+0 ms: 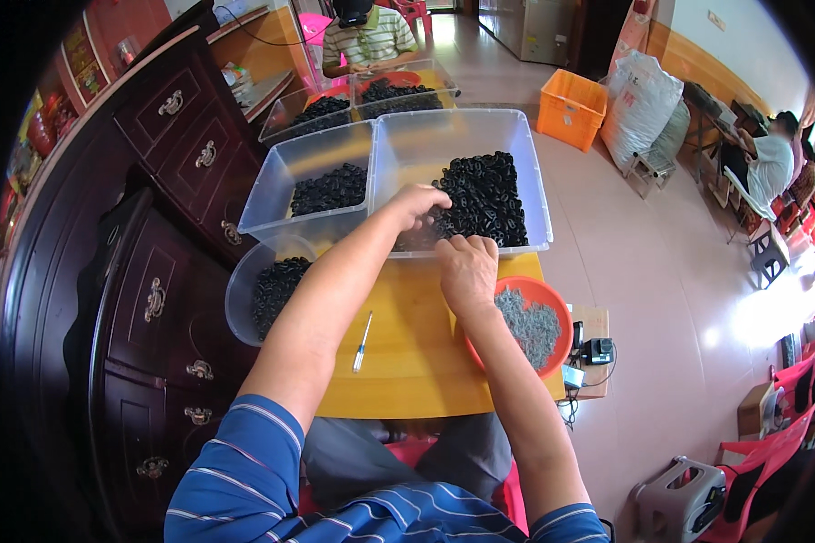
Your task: The person sits at a table and assembles keyrings by hand. They pick up small black plastic components and metal split rings from containers and a plate, then manually thread the rings through the plastic parts to create finished units.
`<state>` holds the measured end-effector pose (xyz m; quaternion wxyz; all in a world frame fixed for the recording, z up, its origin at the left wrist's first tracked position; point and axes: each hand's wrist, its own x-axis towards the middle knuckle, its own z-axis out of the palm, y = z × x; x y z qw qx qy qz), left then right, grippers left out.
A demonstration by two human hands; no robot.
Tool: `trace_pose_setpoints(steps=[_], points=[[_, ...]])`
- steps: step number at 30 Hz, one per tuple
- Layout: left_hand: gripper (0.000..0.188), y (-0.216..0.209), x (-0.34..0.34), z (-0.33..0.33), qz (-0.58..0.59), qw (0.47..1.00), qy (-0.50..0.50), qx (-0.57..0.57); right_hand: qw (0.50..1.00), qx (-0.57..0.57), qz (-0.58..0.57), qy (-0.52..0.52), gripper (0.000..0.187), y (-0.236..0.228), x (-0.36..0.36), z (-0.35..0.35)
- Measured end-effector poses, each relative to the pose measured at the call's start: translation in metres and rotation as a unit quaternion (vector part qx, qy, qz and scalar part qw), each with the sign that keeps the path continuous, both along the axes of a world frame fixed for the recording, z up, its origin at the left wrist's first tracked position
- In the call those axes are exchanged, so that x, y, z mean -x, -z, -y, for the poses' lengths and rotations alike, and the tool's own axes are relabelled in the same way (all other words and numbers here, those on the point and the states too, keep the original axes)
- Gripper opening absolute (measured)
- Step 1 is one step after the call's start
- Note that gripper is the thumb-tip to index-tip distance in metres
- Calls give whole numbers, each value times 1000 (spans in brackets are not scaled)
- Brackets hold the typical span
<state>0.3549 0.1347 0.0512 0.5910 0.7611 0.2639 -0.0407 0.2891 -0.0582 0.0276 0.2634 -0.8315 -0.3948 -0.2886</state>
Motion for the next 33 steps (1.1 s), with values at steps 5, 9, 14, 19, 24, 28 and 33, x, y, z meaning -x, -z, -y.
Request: trace_pose_setpoints(steps=[5, 9, 14, 19, 24, 28, 33], points=[[18, -17, 3, -10, 23, 975, -84, 205, 1000, 15, 3, -2, 7, -6, -2, -4], [20, -23, 7, -15, 83, 936, -76, 335, 998, 52, -27, -10, 8, -13, -9, -6], [24, -41, 22, -9, 146, 892, -64, 423, 994, -79, -54, -51, 24, -28, -16, -12], [23, -64, 56, 21, 209, 862, -47, 459, 829, -463, -298, -96, 38, -40, 3, -30], [21, -44, 116, 56, 285, 823, -39, 490, 600, -610, -482, -188, 48, -38, 58, -43], [17, -1, 163, 95, 323, 834, -114, 433, 599, -572, -543, -138, 49, -4, 85, -30], [12, 71, 201, 131, 348, 857, -237, 298, 620, -521, -572, -135, 50, 51, 118, -12]])
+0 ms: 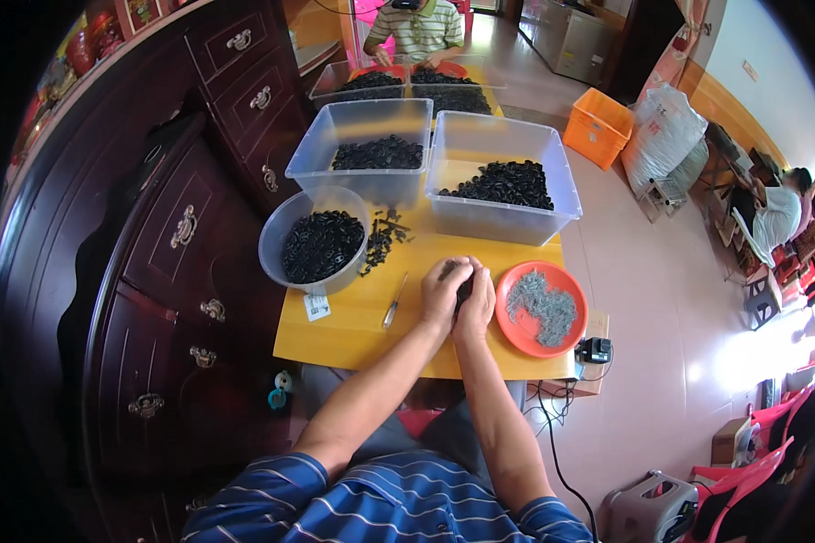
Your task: The person sits at a table and assembles keyrings by hand. They pick up small black plastic components and metal split rings from containers and a plate, then manually thread the rings through the plastic parts to create finished units.
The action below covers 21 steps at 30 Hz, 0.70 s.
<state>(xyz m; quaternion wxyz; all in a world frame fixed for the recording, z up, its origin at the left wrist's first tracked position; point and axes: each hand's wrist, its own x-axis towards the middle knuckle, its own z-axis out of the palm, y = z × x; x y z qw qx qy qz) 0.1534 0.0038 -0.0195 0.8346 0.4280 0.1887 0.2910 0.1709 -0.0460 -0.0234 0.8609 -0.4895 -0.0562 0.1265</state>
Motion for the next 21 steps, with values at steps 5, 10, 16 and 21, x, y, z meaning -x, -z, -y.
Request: trace_pose_setpoints(steps=[5, 10, 16, 21], points=[[15, 24, 16, 15, -40, 986, -62, -149, 989, 113, 93, 13, 52, 22, 12, 13], [28, 24, 24, 14, -40, 967, -71, -242, 981, 136, 137, 17, 54, 27, 15, 16], [44, 31, 29, 5, -18, 986, -22, -165, 971, 165, 172, 13, 59, 24, 20, 27], [55, 33, 22, -7, 19, 983, -20, -181, 993, 53, 104, -12, 66, 37, 9, 30]])
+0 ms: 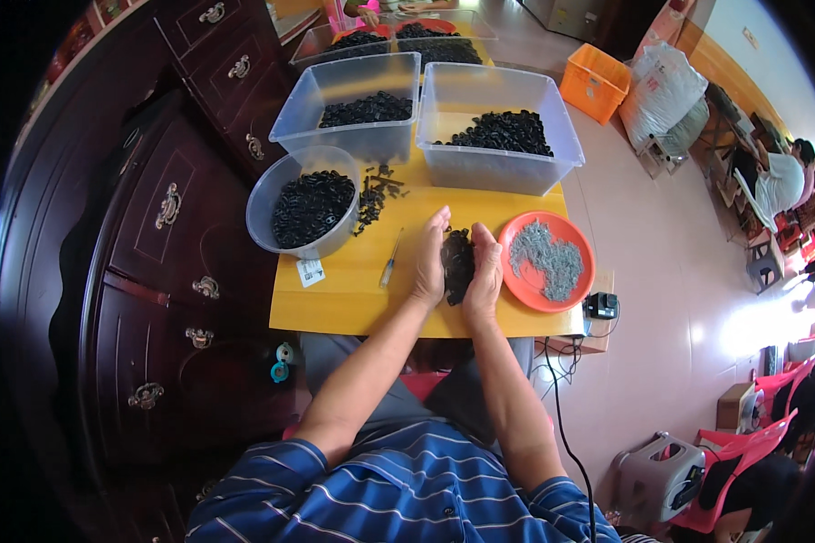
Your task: The person sits at a table and assembles keyrings by hand. They pick up small black plastic components and metal split rings from containers and a plate, then manually thread the rings through the plastic parts to create finished units.
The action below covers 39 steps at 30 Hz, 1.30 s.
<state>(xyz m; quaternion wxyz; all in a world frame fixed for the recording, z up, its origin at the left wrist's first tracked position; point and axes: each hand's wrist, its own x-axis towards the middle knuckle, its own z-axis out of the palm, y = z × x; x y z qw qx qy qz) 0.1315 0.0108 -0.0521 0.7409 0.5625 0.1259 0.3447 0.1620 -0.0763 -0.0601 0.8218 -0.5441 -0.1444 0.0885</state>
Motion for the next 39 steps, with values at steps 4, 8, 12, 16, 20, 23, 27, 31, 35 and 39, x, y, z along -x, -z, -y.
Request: trace_pose_setpoints(steps=[4, 8, 12, 16, 20, 23, 27, 31, 35, 39], points=[[62, -6, -8, -5, -20, 995, 23, -99, 1000, 0, 16, -17, 69, 8, -15, -10], [64, -16, -11, -15, -68, 981, 74, -163, 996, 62, 57, -26, 64, -6, -24, -19], [71, -13, -3, -27, -45, 986, 108, -121, 998, -7, 25, -57, 75, -12, -29, -10], [73, -6, 12, -29, -28, 984, 154, -88, 996, -47, -2, -72, 75, -1, -25, 3], [71, -3, 1, -29, -39, 986, 140, -85, 996, 17, 75, -49, 70, 1, -14, 6], [67, -6, -1, -31, -46, 988, 129, -77, 994, 17, 99, -49, 69, -7, -9, 9], [52, -22, 33, -28, -83, 973, 129, -174, 993, 17, 103, -63, 66, -24, 1, 35], [34, -24, 59, -23, -113, 869, 114, -468, 996, 18, 76, -42, 57, -28, 22, 61], [37, -16, 57, -22, -112, 813, 118, -559, 997, 59, 20, -55, 39, -40, 40, 79], [41, -18, 49, -26, -83, 806, 93, -578, 984, 137, 29, -110, 23, -37, 56, 94]])
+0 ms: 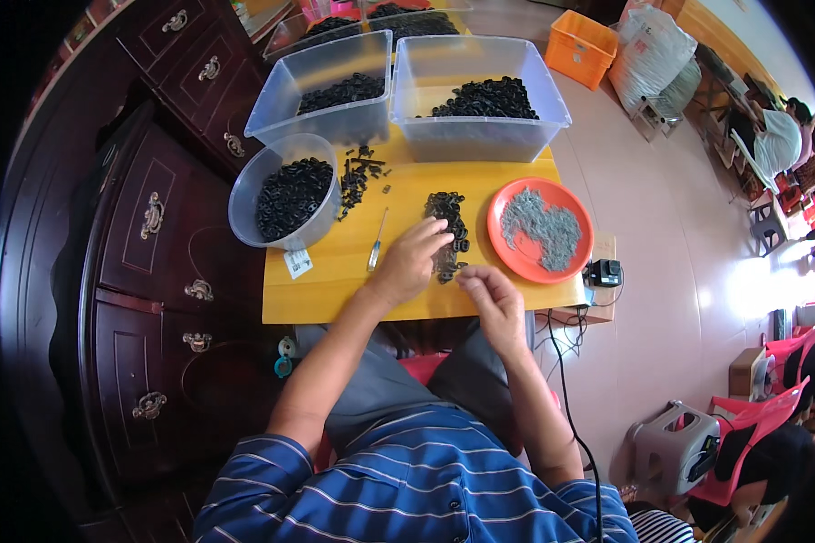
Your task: The person sits at a table and assembles keyrings by hand. They pick up small black plastic components and metal split rings from containers and a plate, then manually thread the rings through the plastic parts to create finished units.
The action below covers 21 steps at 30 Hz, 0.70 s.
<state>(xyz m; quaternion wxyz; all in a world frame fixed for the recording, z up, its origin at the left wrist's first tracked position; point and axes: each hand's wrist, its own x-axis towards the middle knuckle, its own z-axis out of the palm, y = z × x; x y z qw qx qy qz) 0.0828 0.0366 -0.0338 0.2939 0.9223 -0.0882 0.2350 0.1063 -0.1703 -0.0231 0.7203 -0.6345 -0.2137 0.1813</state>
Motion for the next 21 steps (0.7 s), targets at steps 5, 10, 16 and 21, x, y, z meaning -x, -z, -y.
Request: trace_pose_setpoints(steps=[5, 10, 16, 21], points=[[36, -8, 5, 10, 25, 1000, 7, -17, 965, 188, 136, -119, 18, -16, 17, 9], [15, -25, -1, 33, -7, 998, -11, -67, 944, 180, 219, -171, 18, -11, 21, 12], [9, -19, -10, 38, -25, 990, -21, -136, 950, 198, 192, -147, 18, -13, 16, 18], [7, -15, -21, 41, -1, 987, -11, -159, 967, 194, 160, -44, 19, -18, 13, 21]])
